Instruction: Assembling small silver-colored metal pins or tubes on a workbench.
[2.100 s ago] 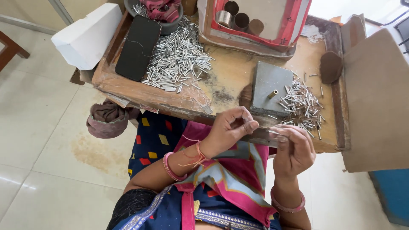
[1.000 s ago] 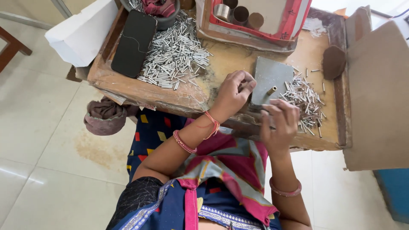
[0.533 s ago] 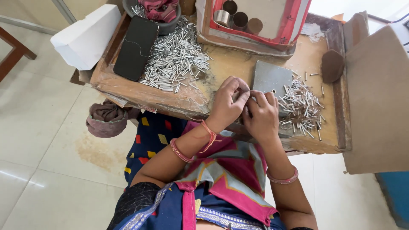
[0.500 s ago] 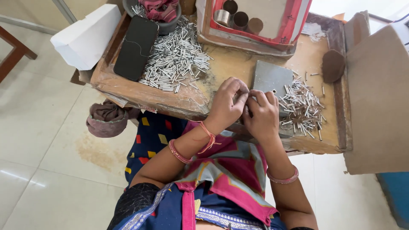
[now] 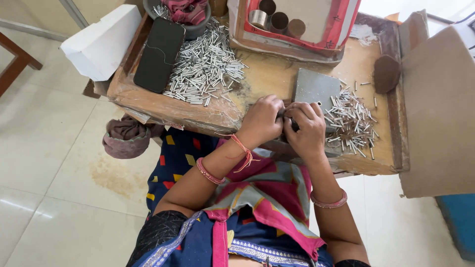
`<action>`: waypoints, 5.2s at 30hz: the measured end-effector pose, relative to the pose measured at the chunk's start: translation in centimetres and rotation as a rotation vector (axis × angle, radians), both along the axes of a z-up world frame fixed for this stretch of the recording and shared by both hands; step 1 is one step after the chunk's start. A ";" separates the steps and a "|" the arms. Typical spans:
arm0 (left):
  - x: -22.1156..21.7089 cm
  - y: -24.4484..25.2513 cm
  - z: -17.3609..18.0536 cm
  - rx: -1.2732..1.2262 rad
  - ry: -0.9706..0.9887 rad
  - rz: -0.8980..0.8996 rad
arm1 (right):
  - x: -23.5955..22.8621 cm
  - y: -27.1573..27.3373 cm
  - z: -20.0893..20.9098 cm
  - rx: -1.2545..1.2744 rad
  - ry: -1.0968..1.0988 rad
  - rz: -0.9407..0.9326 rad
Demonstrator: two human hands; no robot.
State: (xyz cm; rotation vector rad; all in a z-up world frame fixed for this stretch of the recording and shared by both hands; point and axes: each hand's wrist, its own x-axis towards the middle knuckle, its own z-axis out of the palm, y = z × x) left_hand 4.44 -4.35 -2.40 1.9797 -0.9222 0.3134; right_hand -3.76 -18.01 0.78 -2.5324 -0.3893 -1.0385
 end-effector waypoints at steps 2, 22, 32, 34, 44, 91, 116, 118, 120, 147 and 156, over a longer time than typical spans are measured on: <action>-0.1 0.1 0.1 -0.007 0.004 -0.006 | -0.2 0.1 -0.3 0.083 -0.013 0.024; -2.1 0.7 0.6 -0.045 -0.187 0.024 | -6.1 1.6 -0.2 -0.031 0.157 -0.053; -3.6 1.8 2.0 -0.167 -0.104 -0.013 | -6.0 2.1 -4.4 -0.048 -0.126 -0.151; -4.1 2.6 2.2 -0.212 -0.088 -0.042 | -6.1 2.1 -3.9 -0.004 -0.142 -0.143; -6.0 5.0 4.8 -0.194 0.030 -0.584 | -7.3 -3.5 -4.7 1.319 0.567 0.451; -6.6 3.0 1.1 -0.323 0.567 -0.498 | -9.0 0.6 -4.3 0.474 0.018 -0.025; -7.0 3.1 3.4 -0.387 0.331 -0.488 | -8.4 -2.6 -9.5 1.844 0.387 0.680; -7.3 3.0 3.5 -0.405 0.311 -0.592 | -8.7 -2.9 -9.9 1.883 0.407 0.619; -7.3 2.9 3.6 -0.355 0.058 -0.485 | -8.9 -2.8 -9.9 1.877 0.422 0.584; -7.6 0.2 -2.6 -0.580 1.078 -0.733 | -10.0 1.8 -2.7 0.371 -0.179 -0.083; 1.7 5.1 2.7 0.103 -0.049 0.292 | -7.4 -1.4 -3.7 0.671 -0.038 0.046</action>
